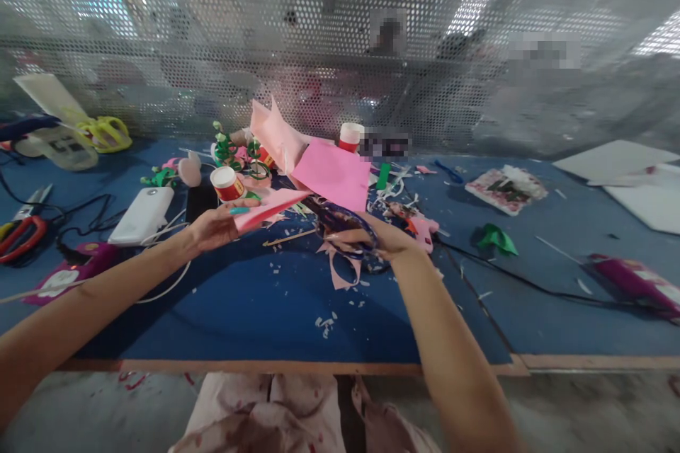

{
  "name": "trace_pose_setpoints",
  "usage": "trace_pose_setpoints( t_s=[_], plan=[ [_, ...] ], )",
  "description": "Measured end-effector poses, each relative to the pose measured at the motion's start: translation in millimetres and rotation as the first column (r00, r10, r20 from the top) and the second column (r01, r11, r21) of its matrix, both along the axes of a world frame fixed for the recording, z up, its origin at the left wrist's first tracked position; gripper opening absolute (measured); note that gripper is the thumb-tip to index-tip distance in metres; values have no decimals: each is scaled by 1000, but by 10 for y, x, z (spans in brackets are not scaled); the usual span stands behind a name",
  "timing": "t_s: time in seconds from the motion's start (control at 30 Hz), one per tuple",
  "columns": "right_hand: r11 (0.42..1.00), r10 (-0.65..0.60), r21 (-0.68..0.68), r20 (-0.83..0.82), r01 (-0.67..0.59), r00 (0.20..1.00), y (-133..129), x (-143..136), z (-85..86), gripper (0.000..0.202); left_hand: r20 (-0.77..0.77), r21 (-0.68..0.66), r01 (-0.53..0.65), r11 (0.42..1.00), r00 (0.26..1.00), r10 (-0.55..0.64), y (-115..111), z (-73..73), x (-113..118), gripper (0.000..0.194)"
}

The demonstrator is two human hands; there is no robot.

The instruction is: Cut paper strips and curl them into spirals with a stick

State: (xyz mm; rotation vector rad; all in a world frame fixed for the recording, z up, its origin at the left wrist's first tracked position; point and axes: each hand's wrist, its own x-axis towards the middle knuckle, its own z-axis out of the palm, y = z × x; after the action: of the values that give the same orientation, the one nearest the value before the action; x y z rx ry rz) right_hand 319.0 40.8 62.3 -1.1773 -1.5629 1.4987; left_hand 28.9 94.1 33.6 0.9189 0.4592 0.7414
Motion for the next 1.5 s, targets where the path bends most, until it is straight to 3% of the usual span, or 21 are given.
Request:
trace_pose_setpoints(
  t_s=[0.1, 0.17, 0.3, 0.43, 0.53, 0.63, 0.7, 0.83, 0.87, 1.0, 1.07, 1.17, 1.23, 1.4, 1.5],
  plan=[
    [992, 51, -100, -229, -75, 972, 48, -212, -160, 27, -40, 157, -111, 981, 992, 119, 31, 95, 48, 30],
    [988, 52, -118, -354, -100, 934, 68, -354, -233, 23, 1, 277, -250, 928, 966, 260, 52, 173, 111, 27],
    [993, -44, -119, -521, -21, 852, 108, -530, -363, 29, 122, 387, -550, 740, 826, 550, 93, 304, 255, 23],
    [997, 30, -47, -537, -65, 843, 126, -601, -504, 49, 159, 376, -726, 577, 663, 731, 150, 312, 349, 27],
    [997, 57, -9, -560, -75, 826, 88, -677, -549, 66, 134, 365, -766, 530, 606, 784, 213, 221, 337, 28],
    [997, 72, 65, -579, -42, 812, 35, -757, -547, 67, 100, 412, -747, 522, 606, 789, 271, 112, 260, 38],
    [996, 72, 88, -583, -25, 809, 19, -780, -552, 68, 70, 505, -708, 493, 603, 795, 279, 75, 212, 49],
    [995, 74, 98, -538, -25, 840, 27, -730, -593, 69, 52, 750, -553, 363, 597, 801, 178, 148, 208, 64],
    [995, 74, 99, -513, -26, 855, 30, -709, -600, 70, 23, 795, -486, 364, 622, 782, 136, 186, 224, 65],
    [992, 67, 121, -430, -16, 900, 23, -651, -594, 72, -203, 856, -153, 494, 779, 594, 0, 294, 285, 41],
    [991, 60, 137, -415, -3, 908, 14, -645, -579, 73, -246, 840, -104, 533, 802, 544, -14, 295, 292, 37],
    [987, 18, 154, -377, 43, 926, 3, -646, -565, 73, -194, 796, -192, 574, 817, 542, 27, 270, 265, 40],
    [980, -17, 179, -353, 85, 935, -4, -642, -565, 70, -134, 780, -267, 566, 813, 567, 67, 278, 229, 41],
    [936, -98, 289, -330, 199, 939, -18, -624, -537, 50, -8, 807, -379, 453, 759, 651, 111, 392, 141, 42],
    [908, -159, 329, -302, 260, 940, -26, -633, -495, 52, 28, 817, -399, 415, 748, 663, 99, 431, 132, 44]
  ],
)
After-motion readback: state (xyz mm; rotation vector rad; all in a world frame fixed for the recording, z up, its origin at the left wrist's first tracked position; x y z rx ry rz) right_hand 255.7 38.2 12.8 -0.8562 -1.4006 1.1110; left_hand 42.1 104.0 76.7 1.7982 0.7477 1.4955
